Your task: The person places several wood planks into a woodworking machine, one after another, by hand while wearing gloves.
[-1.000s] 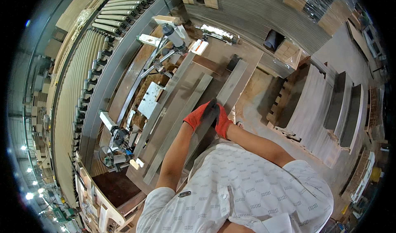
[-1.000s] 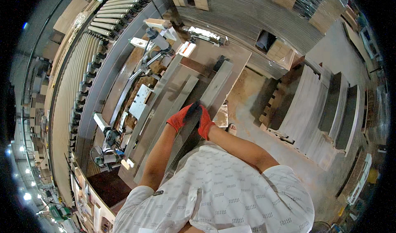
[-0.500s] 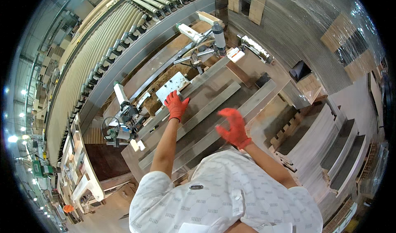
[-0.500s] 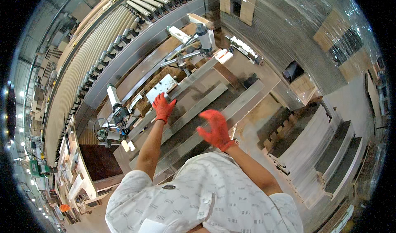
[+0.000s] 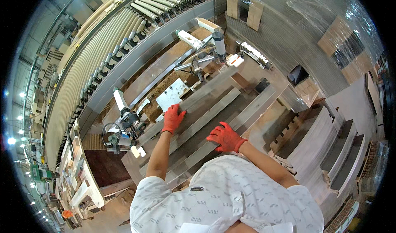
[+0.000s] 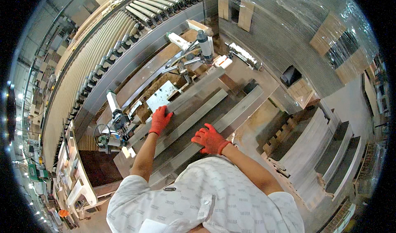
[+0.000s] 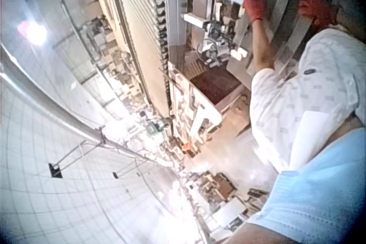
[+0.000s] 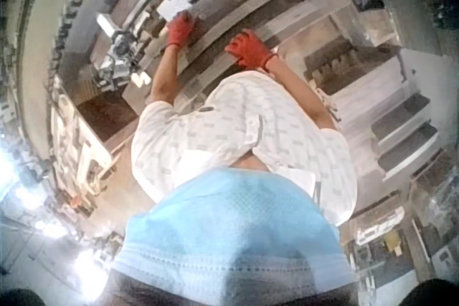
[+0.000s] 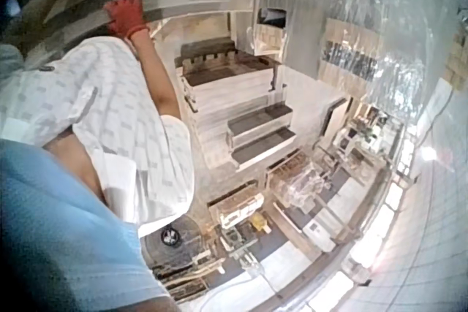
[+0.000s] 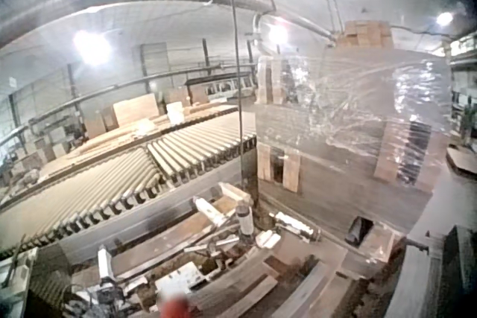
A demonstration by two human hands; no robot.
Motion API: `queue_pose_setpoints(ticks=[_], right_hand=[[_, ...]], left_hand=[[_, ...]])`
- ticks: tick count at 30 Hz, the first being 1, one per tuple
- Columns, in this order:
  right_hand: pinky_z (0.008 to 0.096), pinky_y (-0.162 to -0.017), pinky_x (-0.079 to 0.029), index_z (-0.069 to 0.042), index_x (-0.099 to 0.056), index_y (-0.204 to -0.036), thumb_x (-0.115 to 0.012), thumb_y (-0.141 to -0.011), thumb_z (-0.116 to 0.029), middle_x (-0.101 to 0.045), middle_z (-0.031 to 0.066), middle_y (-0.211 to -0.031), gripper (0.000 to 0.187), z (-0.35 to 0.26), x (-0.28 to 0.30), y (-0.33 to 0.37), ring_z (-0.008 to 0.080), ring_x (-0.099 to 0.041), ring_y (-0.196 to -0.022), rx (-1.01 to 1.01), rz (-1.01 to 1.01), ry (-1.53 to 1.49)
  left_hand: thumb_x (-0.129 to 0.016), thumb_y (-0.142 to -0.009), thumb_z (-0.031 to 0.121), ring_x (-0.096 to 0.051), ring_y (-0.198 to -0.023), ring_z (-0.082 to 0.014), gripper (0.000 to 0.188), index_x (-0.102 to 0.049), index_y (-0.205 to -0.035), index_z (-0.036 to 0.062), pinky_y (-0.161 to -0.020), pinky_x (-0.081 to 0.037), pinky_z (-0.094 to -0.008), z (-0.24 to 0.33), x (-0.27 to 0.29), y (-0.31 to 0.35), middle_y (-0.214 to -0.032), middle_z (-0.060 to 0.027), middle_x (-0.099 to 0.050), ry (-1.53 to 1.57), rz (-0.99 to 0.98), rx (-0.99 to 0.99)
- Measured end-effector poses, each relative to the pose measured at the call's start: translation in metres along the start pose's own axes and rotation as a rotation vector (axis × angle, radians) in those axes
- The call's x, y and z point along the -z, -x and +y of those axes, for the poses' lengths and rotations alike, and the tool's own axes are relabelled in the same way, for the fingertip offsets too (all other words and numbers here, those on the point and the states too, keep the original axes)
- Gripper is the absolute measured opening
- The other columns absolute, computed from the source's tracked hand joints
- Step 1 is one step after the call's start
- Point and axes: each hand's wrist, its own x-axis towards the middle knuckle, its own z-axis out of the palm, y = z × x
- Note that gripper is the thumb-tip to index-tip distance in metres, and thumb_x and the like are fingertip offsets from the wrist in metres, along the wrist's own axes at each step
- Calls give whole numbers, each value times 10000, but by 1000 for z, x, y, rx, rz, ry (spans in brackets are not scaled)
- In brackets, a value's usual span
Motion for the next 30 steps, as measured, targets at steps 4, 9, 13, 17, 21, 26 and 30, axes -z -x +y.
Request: queue_pose_setpoints(ticks=[4,9,13,17,21,26,30], right_hand=[[561,-1219,-295,-235,-627,-1357,-846,-765,-497,-648,10,-1297,683,6,1,6,234,-568,-1302,-11,26,-67],[556,-1212,-313,-234,-636,-1349,-841,-769,-509,-652,30,-1297,674,8,2,7,244,-578,-1293,-16,0,-72],[560,-1209,-320,-234,-640,-1345,-847,-765,-500,-656,36,-1291,670,7,5,5,251,-587,-1283,-22,-6,-28],[563,-1210,-321,-233,-636,-1350,-847,-763,-483,-660,38,-1282,673,13,6,6,255,-592,-1276,-9,18,-66],[558,-1210,-316,-230,-632,-1340,-859,-750,-455,-661,28,-1276,670,17,6,8,250,-593,-1270,-1,45,-99],[546,-1204,-315,-228,-633,-1314,-867,-743,-443,-663,12,-1265,653,24,1,9,248,-593,-1267,4,30,-113],[520,-1206,-322,-224,-658,-1281,-864,-755,-422,-674,-16,-1266,598,23,9,6,214,-598,-1267,15,25,-126]], left_hand=[[-781,-910,326,-647,-1102,-398,541,-608,-1330,32,-922,-528,-501,51,28,19,-1185,-178,-679,85,-95,-168],[-782,-911,307,-635,-1168,-398,584,-590,-1381,19,-980,-526,-469,104,60,38,-1287,-179,-658,167,-149,-236],[-771,-922,321,-639,-1171,-393,580,-588,-1382,18,-973,-535,-461,141,76,29,-1293,-180,-656,145,-148,-213],[-782,-901,299,-642,-1111,-378,531,-611,-1321,22,-923,-540,-471,126,66,47,-1219,-157,-668,88,-88,-145],[-761,-931,325,-638,-1161,-390,536,-606,-1348,27,-957,-538,-467,91,57,93,-1268,-173,-664,84,-181,-15],[-766,-920,311,-620,-1213,-371,553,-599,-1379,51,-979,-520,-469,65,48,132,-1319,-158,-658,-26,-168,12],[-780,-901,294,-598,-1281,-367,627,-560,-1436,51,-1029,-501,-475,56,43,131,-1394,-168,-636,3,-187,-68]])
